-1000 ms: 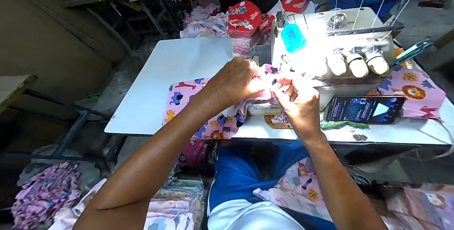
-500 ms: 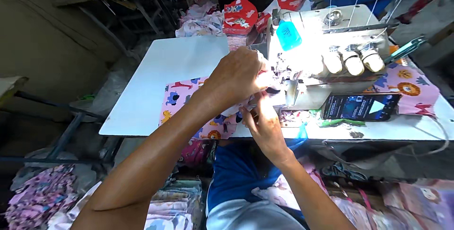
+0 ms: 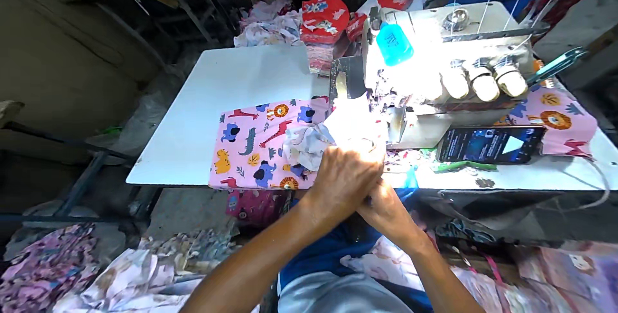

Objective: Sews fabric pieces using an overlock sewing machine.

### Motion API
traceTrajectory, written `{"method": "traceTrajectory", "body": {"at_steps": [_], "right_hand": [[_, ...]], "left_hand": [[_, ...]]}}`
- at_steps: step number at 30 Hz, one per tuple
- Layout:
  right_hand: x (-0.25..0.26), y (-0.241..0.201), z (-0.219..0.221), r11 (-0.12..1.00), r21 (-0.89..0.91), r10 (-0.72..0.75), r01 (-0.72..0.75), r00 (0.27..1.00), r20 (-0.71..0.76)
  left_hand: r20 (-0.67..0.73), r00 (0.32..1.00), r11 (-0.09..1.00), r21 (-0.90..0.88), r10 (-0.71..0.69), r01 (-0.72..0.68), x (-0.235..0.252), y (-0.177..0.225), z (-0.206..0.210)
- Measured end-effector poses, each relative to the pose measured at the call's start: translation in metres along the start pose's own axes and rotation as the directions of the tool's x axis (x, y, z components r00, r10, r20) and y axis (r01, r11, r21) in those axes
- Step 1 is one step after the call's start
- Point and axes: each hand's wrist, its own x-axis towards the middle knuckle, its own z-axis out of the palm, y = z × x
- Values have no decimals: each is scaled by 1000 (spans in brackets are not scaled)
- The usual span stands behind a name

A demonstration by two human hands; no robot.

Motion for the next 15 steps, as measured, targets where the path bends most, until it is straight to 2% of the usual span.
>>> {"method": "traceTrajectory", "body": {"at_steps": [4,11,13,15], "right_hand": [[-10,-4,-2,997,-21,70,-69,997,23],[-11,4,3,998,33,43,-46,996,82],[-14,9,3,997,65,30,-37,994,108],[-17,13,2,993,101,39,-55,986,159]], "left_hand": [[-45,997,995,61,-71,73,-5,17,8],[-41,992,986,116,-117,121,12,7,13],[-50,992,989,83,-117,121,15,0,11],[-3,986,985,-33,-168,168,20,-18,0]]}}
